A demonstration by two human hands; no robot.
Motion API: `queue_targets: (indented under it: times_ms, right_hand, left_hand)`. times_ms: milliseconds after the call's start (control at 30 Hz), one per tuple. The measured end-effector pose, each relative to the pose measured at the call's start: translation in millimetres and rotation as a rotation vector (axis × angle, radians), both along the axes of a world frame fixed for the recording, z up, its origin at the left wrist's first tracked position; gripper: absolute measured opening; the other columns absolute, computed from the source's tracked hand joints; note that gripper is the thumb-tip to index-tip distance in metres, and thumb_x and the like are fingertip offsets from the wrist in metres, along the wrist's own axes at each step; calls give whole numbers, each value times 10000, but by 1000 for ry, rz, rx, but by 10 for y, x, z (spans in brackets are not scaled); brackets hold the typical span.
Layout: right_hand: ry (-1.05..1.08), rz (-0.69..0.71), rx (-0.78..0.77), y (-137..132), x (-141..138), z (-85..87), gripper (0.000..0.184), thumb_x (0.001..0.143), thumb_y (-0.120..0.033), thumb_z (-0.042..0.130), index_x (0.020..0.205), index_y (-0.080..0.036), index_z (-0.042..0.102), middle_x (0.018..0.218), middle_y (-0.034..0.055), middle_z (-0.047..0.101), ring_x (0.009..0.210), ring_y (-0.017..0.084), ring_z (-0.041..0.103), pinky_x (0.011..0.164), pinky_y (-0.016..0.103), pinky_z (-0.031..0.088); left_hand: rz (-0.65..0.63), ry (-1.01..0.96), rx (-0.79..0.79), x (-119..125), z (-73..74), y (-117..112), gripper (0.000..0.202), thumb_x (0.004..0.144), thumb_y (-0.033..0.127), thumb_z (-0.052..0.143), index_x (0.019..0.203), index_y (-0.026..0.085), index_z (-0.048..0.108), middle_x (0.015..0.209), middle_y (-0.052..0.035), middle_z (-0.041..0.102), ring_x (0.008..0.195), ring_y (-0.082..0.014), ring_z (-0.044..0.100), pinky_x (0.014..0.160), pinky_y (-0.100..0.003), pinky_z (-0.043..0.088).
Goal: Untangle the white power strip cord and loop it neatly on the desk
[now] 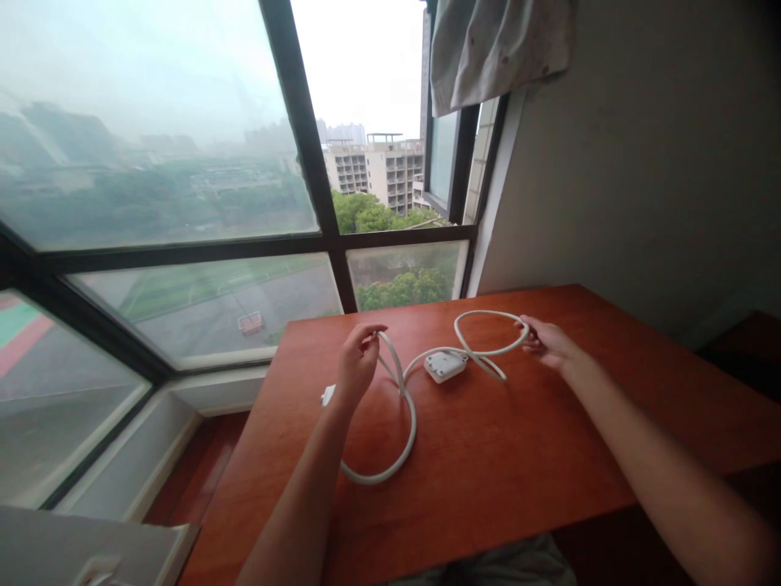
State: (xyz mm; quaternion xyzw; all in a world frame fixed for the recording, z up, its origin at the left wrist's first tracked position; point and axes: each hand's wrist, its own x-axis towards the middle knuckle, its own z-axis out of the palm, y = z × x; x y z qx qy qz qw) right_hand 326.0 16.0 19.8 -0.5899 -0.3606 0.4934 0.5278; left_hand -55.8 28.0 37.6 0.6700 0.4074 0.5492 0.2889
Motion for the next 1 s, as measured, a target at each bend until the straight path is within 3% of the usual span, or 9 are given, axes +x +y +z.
queue_targets:
  times_ms: [100,167,267,333,467,600,667,833,1000]
  right_hand:
    - [-437,-26,-63,-40,143,-242,286,800,-435,584,692,-172,611,462,-27,482,392,103,421,381,219,316]
    - [-803,-36,-78,-63,177,-300,289,777,-450,610,683,-178,624,575,25,585,514,152,539,468,254,389]
    - [-1247,-86,-35,-114,102,-222,236,798,-421,603,817,-191,656,778,84,656,714,225,619,614,312,454]
    - [-1405,-127,121,-188,-33,-84,230,847,-352,541,984,-203,651,932,114,656,843,251,625,709,343,474]
    - [-1385,-38,473,-476,-468,224,298,929,-309,400,1116,-215,611,1051,126,636,1021,272,591,896,382,455]
    - [-1259,367,664,-777,-980,265,287,940,-287,389,1101,-249,623,1107,94,648,1070,249,585,952,378,450]
    - [-1267,511,662,-831,-1168,169,291,919,-290,436,1147,-245,611,1167,96,637,1122,264,563,973,412,441]
    - [-1441,515,536,-703,-1352,-55,516,845,-366,553,1313,-158,495,1335,171,533,1237,322,472,1009,478,399]
    - [-1573,542,422,-531,-1491,-80,706,784,-474,605,1361,-109,424,1405,227,437,1286,373,381,1000,502,376]
  left_hand:
    - [11,34,6,-4,-22,15,226,823,166,496,963,180,673,978,-72,657,940,-179,621,784,-278,514]
    - [16,71,4,-7,-41,23,227,812,163,501,955,181,677,983,-75,658,931,-182,626,775,-284,519]
    - [17,118,-20,-18,-69,35,222,820,200,518,978,177,672,1008,-87,662,925,-194,633,760,-297,523]
    - [27,135,-43,-35,-84,49,226,829,231,523,993,173,667,1017,-95,667,930,-205,634,763,-310,519]
    - [47,118,-103,-91,-126,109,219,841,285,514,943,168,669,969,-93,683,920,-217,632,787,-332,502]
    - [2,-2,-191,-132,-220,192,245,819,339,520,909,154,653,924,-92,675,865,-215,640,776,-341,507]
    - [-20,-61,-217,-139,-266,222,257,799,360,535,901,151,644,909,-89,668,847,-210,640,768,-338,513]
    - [-47,-130,-254,-124,-306,231,290,770,404,564,895,151,630,877,-85,662,830,-207,641,763,-337,515]
    - [-54,-153,-289,-97,-304,213,317,776,424,564,920,148,620,949,-107,666,844,-207,644,734,-323,512]
